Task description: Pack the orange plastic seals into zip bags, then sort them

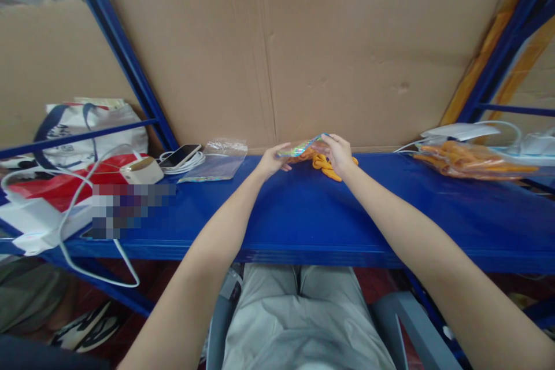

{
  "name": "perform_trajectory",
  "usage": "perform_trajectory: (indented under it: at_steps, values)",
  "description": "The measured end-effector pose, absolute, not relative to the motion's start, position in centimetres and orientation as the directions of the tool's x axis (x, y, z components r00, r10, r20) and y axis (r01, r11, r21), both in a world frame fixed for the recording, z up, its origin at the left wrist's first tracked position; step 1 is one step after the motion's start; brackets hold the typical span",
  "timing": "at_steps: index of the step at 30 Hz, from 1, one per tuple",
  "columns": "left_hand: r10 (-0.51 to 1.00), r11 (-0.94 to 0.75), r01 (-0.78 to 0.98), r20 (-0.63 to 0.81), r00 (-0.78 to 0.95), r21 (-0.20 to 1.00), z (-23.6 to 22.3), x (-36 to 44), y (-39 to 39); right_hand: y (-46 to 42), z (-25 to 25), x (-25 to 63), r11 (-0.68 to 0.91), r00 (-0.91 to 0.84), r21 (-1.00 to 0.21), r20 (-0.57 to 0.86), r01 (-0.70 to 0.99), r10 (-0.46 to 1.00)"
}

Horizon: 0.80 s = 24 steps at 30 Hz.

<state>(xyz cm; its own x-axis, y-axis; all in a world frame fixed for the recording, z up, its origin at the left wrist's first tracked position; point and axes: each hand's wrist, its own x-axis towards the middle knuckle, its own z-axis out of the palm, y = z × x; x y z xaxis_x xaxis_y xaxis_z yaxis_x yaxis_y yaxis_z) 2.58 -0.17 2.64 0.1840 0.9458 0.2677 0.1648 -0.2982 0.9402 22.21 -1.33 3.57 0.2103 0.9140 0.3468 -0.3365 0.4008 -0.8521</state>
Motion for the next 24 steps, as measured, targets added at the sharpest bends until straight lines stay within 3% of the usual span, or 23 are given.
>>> perform_trajectory:
  at_steps: [6, 11, 17, 24]
  values:
    - [0.943, -0.330, 0.156, 0.318, 0.098, 0.931, 2.9, 2.8, 0.0, -1.3, 2.9, 22.4, 0.393, 0.055, -0.902, 0.389, -0.179, 0.920]
    - [0.942, -0.335, 0.011, 0.336, -0.027, 0.942, 2.8, 3.4, 0.7, -0.4, 2.0, 22.5, 0.388, 0.037, -0.921, 0.387, -0.034, 0.921]
    - [0.909, -0.417, -0.215, 0.410, -0.076, 0.883, 2.7, 3.0, 2.2, -0.1, 2.3, 22.0, 0.478, 0.060, -0.878, 0.476, -0.016, 0.877]
    - [0.928, -0.364, -0.231, 0.372, -0.009, 0.902, 2.8, 2.8, 1.0, -0.9, 2.6, 22.2, 0.415, -0.007, -0.909, 0.415, -0.046, 0.910]
